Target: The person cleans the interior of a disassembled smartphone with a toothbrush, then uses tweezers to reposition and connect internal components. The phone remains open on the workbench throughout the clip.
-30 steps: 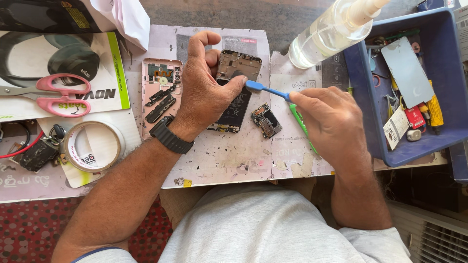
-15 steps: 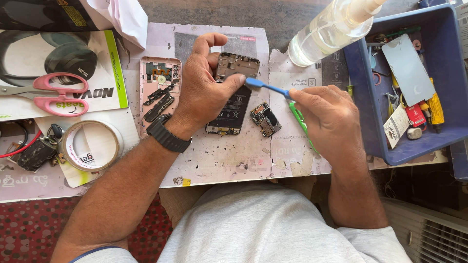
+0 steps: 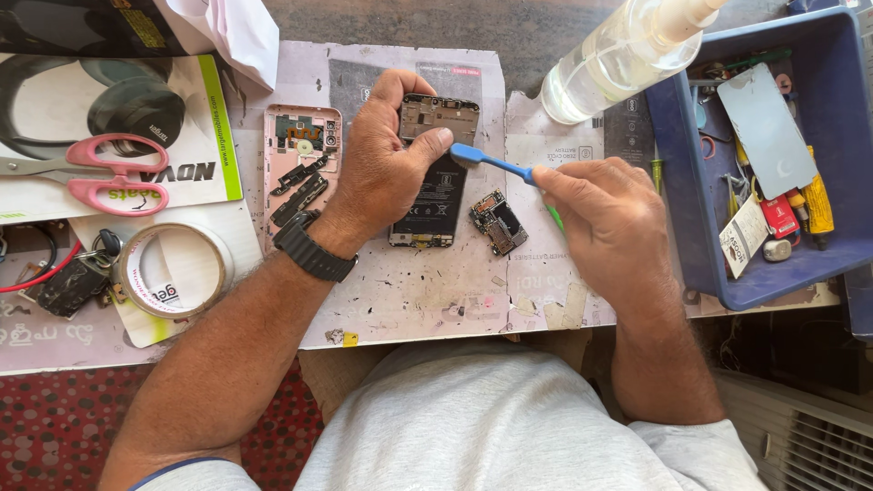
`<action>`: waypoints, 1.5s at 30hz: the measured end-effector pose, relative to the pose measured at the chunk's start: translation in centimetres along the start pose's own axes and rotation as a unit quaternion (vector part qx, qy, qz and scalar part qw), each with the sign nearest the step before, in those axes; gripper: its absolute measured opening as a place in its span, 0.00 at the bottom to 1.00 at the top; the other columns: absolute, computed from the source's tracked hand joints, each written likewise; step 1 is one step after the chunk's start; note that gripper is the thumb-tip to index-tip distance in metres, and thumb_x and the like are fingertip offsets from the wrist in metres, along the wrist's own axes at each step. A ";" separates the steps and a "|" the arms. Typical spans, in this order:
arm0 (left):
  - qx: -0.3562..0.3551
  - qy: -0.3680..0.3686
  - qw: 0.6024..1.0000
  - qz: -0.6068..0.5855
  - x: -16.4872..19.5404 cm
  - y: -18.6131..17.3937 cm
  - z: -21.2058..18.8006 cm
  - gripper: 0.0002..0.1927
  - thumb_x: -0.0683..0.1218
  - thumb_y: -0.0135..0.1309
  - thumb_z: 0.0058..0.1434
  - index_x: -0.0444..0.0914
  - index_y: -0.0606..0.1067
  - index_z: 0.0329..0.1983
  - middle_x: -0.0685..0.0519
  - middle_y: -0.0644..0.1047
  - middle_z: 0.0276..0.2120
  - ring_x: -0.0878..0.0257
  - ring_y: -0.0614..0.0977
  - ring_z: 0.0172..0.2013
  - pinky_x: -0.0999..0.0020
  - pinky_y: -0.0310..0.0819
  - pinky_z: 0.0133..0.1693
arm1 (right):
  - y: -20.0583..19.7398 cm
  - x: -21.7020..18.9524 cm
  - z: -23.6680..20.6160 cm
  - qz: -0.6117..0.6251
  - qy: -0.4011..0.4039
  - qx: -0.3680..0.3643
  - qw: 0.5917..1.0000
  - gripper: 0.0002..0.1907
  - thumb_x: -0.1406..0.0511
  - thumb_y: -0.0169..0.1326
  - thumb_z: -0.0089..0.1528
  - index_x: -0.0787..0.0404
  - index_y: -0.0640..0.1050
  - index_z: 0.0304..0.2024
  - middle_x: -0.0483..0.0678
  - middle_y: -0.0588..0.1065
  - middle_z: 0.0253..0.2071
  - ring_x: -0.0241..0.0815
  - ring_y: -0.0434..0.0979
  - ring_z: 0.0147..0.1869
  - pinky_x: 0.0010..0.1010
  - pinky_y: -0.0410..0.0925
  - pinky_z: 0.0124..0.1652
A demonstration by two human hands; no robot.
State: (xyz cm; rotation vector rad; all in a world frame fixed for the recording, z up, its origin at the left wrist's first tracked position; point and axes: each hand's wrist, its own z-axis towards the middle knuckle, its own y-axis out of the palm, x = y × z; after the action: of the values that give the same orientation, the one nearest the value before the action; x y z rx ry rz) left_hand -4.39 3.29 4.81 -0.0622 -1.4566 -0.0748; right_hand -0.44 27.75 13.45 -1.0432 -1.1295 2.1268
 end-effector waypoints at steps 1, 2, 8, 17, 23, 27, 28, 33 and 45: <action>0.003 0.015 1.000 0.019 -0.1 0.0 0.0 0.15 0.38 0.57 0.66 0.38 0.67 0.53 0.54 0.73 0.43 0.68 0.78 0.46 0.71 0.78 0.50 | 0.1 0.0 0.0 0.003 0.002 0.006 1.000 0.12 0.72 0.65 0.63 0.60 0.83 0.49 0.49 0.80 0.43 0.45 0.79 0.46 0.38 0.69 0.46; 0.006 0.030 0.999 0.038 -0.2 0.0 0.1 0.15 0.39 0.57 0.67 0.38 0.67 0.54 0.53 0.73 0.45 0.67 0.77 0.49 0.69 0.76 0.53 | 0.2 0.1 -0.1 0.008 0.001 0.003 1.000 0.12 0.73 0.64 0.63 0.60 0.83 0.49 0.49 0.80 0.43 0.45 0.79 0.46 0.38 0.69 0.46; -0.011 0.044 0.996 0.077 0.1 -0.5 0.0 0.23 0.41 0.63 0.61 0.35 0.66 0.56 0.51 0.71 0.47 0.64 0.74 0.51 0.67 0.72 0.58 | 0.4 0.4 -0.5 0.022 0.003 -0.003 1.000 0.13 0.74 0.63 0.63 0.60 0.83 0.49 0.49 0.80 0.43 0.45 0.80 0.46 0.38 0.69 0.46; -0.032 0.004 0.999 0.001 0.4 -0.1 0.2 0.23 0.37 0.59 0.62 0.37 0.66 0.58 0.51 0.70 0.51 0.64 0.75 0.54 0.70 0.76 0.59 | 0.3 0.3 -0.7 0.030 0.007 -0.007 0.999 0.12 0.74 0.64 0.62 0.61 0.83 0.48 0.50 0.81 0.43 0.45 0.80 0.46 0.37 0.70 0.46; -0.031 0.027 0.998 0.052 -0.1 0.0 0.0 0.21 0.36 0.59 0.65 0.38 0.67 0.58 0.50 0.72 0.51 0.64 0.76 0.54 0.69 0.75 0.56 | -0.5 0.4 -0.5 0.046 0.006 -0.030 0.998 0.12 0.74 0.64 0.61 0.62 0.83 0.48 0.50 0.81 0.42 0.45 0.80 0.44 0.37 0.71 0.46; -0.043 0.027 0.999 0.006 -0.1 0.1 0.0 0.19 0.35 0.55 0.64 0.41 0.68 0.56 0.54 0.73 0.48 0.68 0.79 0.49 0.74 0.82 0.49 | -0.5 0.3 -0.6 0.038 0.005 -0.027 0.999 0.13 0.74 0.64 0.61 0.61 0.83 0.48 0.50 0.81 0.42 0.45 0.80 0.44 0.37 0.71 0.46; -0.050 0.039 0.998 0.014 0.0 0.2 0.0 0.13 0.35 0.56 0.66 0.41 0.72 0.52 0.54 0.75 0.46 0.68 0.80 0.48 0.73 0.82 0.49 | -0.5 0.3 -0.7 0.033 0.004 -0.024 0.999 0.13 0.74 0.64 0.61 0.61 0.83 0.48 0.50 0.81 0.42 0.45 0.80 0.44 0.37 0.71 0.46; -0.059 0.031 0.997 0.049 0.3 0.2 0.1 0.05 0.36 0.55 0.66 0.39 0.78 0.39 0.57 0.80 0.40 0.69 0.82 0.42 0.73 0.80 0.44 | -0.4 0.2 -1.0 0.031 0.003 -0.022 0.999 0.13 0.74 0.64 0.61 0.62 0.83 0.48 0.49 0.81 0.43 0.45 0.80 0.45 0.37 0.70 0.46; -0.077 0.029 0.996 0.038 0.6 0.2 0.1 0.05 0.36 0.60 0.62 0.39 0.78 0.38 0.55 0.80 0.40 0.67 0.84 0.44 0.70 0.83 0.49 | -0.1 0.8 -1.3 0.038 0.004 -0.029 0.999 0.10 0.72 0.64 0.62 0.60 0.84 0.46 0.50 0.81 0.42 0.44 0.80 0.44 0.36 0.70 0.43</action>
State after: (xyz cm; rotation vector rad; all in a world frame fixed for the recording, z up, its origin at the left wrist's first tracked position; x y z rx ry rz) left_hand -4.38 3.52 5.43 -0.2393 -1.3868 -0.1250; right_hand 0.15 28.98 12.72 -1.1351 -1.1710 2.1583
